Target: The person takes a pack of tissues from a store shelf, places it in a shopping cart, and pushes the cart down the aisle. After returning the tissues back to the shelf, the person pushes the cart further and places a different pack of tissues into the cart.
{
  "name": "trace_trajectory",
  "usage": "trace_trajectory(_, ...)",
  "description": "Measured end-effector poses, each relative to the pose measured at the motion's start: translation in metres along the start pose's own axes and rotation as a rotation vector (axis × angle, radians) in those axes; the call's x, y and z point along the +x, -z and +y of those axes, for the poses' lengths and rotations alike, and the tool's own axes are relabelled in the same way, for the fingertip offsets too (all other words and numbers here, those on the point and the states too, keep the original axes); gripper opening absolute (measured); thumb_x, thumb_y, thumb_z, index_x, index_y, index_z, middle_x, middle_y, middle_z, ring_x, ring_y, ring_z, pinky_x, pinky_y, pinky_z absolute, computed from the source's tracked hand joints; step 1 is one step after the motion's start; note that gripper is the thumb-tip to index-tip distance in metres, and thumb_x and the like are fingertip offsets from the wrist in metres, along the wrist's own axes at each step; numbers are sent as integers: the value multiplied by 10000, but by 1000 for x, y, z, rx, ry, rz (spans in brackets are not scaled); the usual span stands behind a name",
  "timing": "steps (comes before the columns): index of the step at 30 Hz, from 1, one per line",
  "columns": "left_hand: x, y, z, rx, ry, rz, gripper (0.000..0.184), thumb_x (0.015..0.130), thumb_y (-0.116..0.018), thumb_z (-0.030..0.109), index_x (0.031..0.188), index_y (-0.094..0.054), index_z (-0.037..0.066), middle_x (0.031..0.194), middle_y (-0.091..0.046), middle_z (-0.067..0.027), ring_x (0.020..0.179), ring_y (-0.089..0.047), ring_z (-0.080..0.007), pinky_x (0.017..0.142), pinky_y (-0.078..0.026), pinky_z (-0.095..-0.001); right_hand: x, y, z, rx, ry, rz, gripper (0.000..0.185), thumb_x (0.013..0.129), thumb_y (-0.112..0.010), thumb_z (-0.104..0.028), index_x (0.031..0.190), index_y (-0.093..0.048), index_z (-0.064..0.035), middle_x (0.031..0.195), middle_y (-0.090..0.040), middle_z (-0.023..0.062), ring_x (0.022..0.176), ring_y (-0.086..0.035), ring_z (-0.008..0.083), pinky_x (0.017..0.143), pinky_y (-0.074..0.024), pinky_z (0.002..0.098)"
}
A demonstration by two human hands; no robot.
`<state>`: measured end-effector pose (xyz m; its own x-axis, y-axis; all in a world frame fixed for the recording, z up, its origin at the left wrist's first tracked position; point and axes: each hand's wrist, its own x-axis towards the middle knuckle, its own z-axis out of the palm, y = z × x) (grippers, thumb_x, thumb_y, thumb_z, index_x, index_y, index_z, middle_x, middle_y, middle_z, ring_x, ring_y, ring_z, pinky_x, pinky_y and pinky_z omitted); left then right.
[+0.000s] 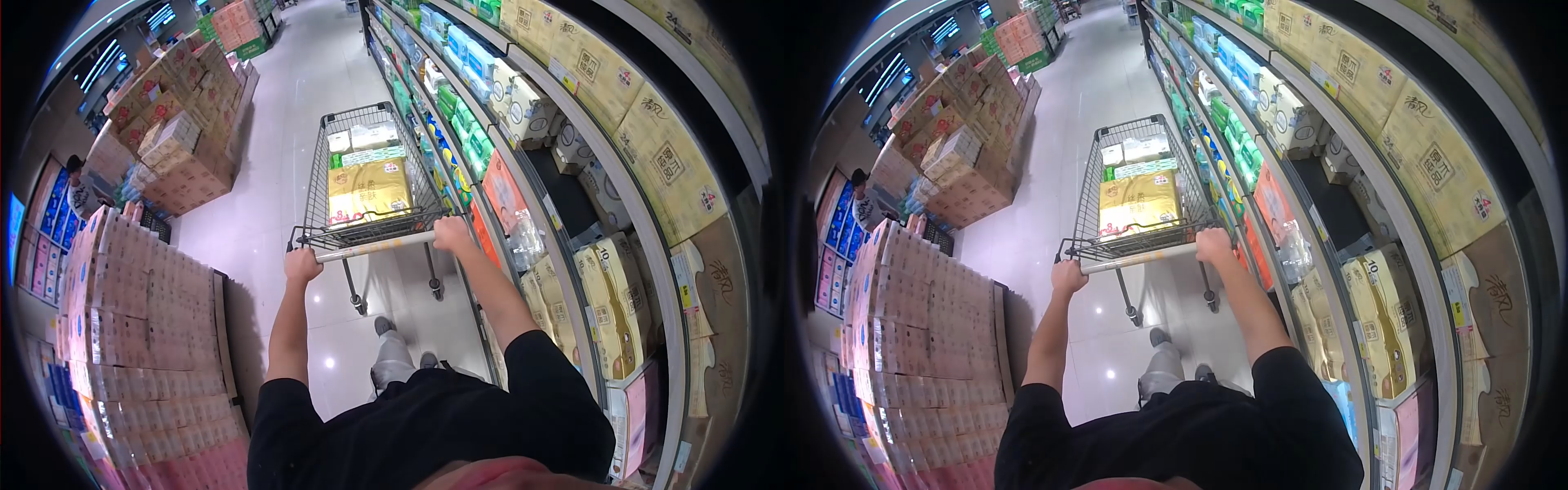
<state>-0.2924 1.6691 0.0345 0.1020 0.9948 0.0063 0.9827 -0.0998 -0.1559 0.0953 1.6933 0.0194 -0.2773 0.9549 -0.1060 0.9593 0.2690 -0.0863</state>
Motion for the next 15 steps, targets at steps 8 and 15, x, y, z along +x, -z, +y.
trace_trajectory(8, 80, -9, -25, -9, 8, 33, 180, 597, -580, 218, 665, -666, 75, 676, -639, -150, 633, -638, -291, 599, -521, -378, 83, 9, 7, -19, -19, -23, 257, 591, -667, -232, 789, -679, -68, 822, -665, 131, 798, -654, 260, 713, -518, 357)
trace_trajectory(15, 161, -7, -40, -57, 30, 86, 164, 588, -588, 210, 654, -667, 84, 669, -637, -147, 628, -637, -288, 596, -520, -379, 170, 15, 23, -57, -17, 28, 235, 586, -661, -231, 756, -679, -69, 791, -666, 128, 762, -658, 266, 699, -522, 358)
